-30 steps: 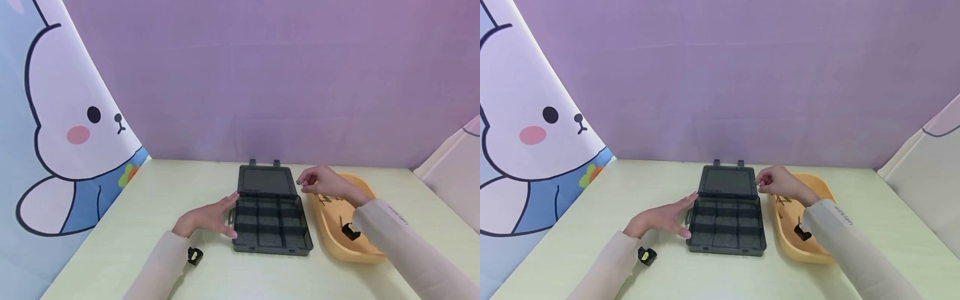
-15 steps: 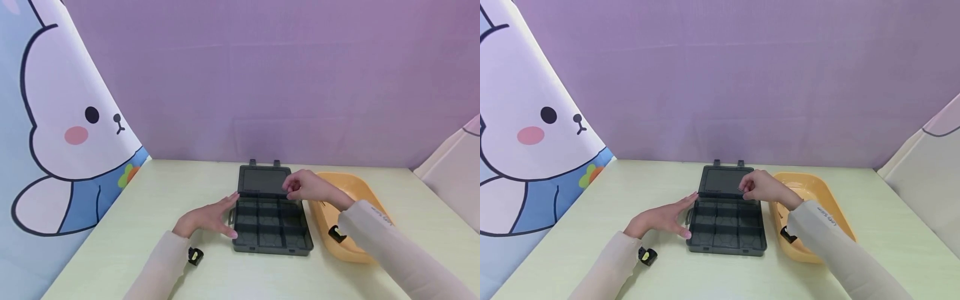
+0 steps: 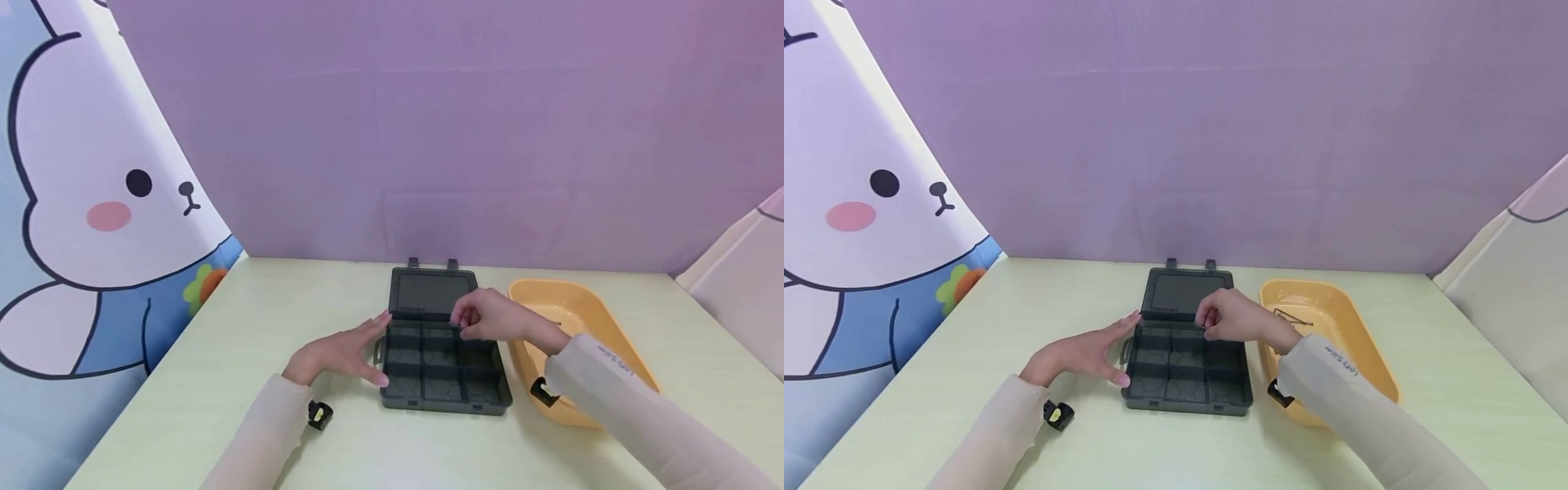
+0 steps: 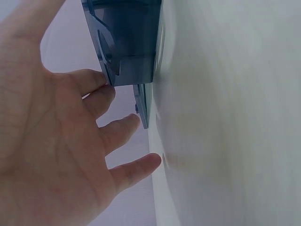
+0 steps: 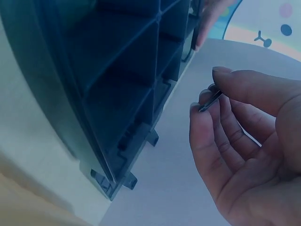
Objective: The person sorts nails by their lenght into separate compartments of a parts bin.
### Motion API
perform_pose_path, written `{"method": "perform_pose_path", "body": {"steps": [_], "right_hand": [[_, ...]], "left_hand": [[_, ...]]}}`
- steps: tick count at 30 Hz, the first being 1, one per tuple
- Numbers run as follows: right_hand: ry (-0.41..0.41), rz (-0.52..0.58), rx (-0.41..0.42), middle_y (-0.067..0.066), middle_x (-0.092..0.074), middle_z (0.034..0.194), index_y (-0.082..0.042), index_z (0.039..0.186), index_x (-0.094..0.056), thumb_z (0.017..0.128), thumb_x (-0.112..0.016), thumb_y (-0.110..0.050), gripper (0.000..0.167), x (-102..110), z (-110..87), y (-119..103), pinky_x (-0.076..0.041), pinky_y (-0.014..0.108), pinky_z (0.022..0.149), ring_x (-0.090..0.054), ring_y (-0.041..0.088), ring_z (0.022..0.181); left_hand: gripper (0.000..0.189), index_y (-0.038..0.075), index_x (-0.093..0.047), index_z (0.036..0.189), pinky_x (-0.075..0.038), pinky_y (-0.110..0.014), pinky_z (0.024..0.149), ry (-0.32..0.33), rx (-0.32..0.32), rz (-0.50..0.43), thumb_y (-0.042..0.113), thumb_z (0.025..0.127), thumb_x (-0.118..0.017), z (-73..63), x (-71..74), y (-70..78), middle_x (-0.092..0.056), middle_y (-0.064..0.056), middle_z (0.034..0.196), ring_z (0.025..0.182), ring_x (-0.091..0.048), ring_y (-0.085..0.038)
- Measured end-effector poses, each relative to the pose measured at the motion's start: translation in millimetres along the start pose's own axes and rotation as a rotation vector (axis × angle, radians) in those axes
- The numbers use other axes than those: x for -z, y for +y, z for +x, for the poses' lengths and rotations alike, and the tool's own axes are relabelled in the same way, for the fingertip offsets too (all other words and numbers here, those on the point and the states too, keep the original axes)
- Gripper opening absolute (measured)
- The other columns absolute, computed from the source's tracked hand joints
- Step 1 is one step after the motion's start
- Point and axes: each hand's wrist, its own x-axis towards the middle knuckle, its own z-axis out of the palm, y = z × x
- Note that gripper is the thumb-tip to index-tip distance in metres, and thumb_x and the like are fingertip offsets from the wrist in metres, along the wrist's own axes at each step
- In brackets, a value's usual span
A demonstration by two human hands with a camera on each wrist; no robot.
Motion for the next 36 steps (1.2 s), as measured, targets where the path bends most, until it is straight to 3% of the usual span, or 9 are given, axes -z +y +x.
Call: {"method": "perform_pose_path", "body": {"steps": [15,36], "right_hand": [[-0.008,0.031,-0.047,0.001,-0.061,0.077,0.001,0.094,-0.066,0.082,-0.069,0.002,0.013,-8.9,-3.9,30.7,-0.050,0.022,0.064,-0.053,0.011,0.070],[-0.046,0.069,-0.002,-0.002,-0.061,0.074,-0.001,0.090,-0.066,0.080,-0.070,0.001,0.012,-21.8,-7.4,33.9,-0.050,0.020,0.059,-0.054,0.006,0.065]], "left_hand": [[0.114,0.008,-0.001,0.154,-0.015,-0.052,0.118,-0.008,-0.013,-0.013,0.045,0.076,-0.077,0.5,-2.4,1.9,0.002,-0.010,0.161,0.148,-0.002,-0.033],[0.115,0.008,0.000,0.154,-0.016,-0.053,0.117,-0.001,0.004,-0.027,0.045,0.077,-0.077,-1.0,-3.6,-2.4,0.003,-0.009,0.162,0.148,-0.002,-0.032]]}}
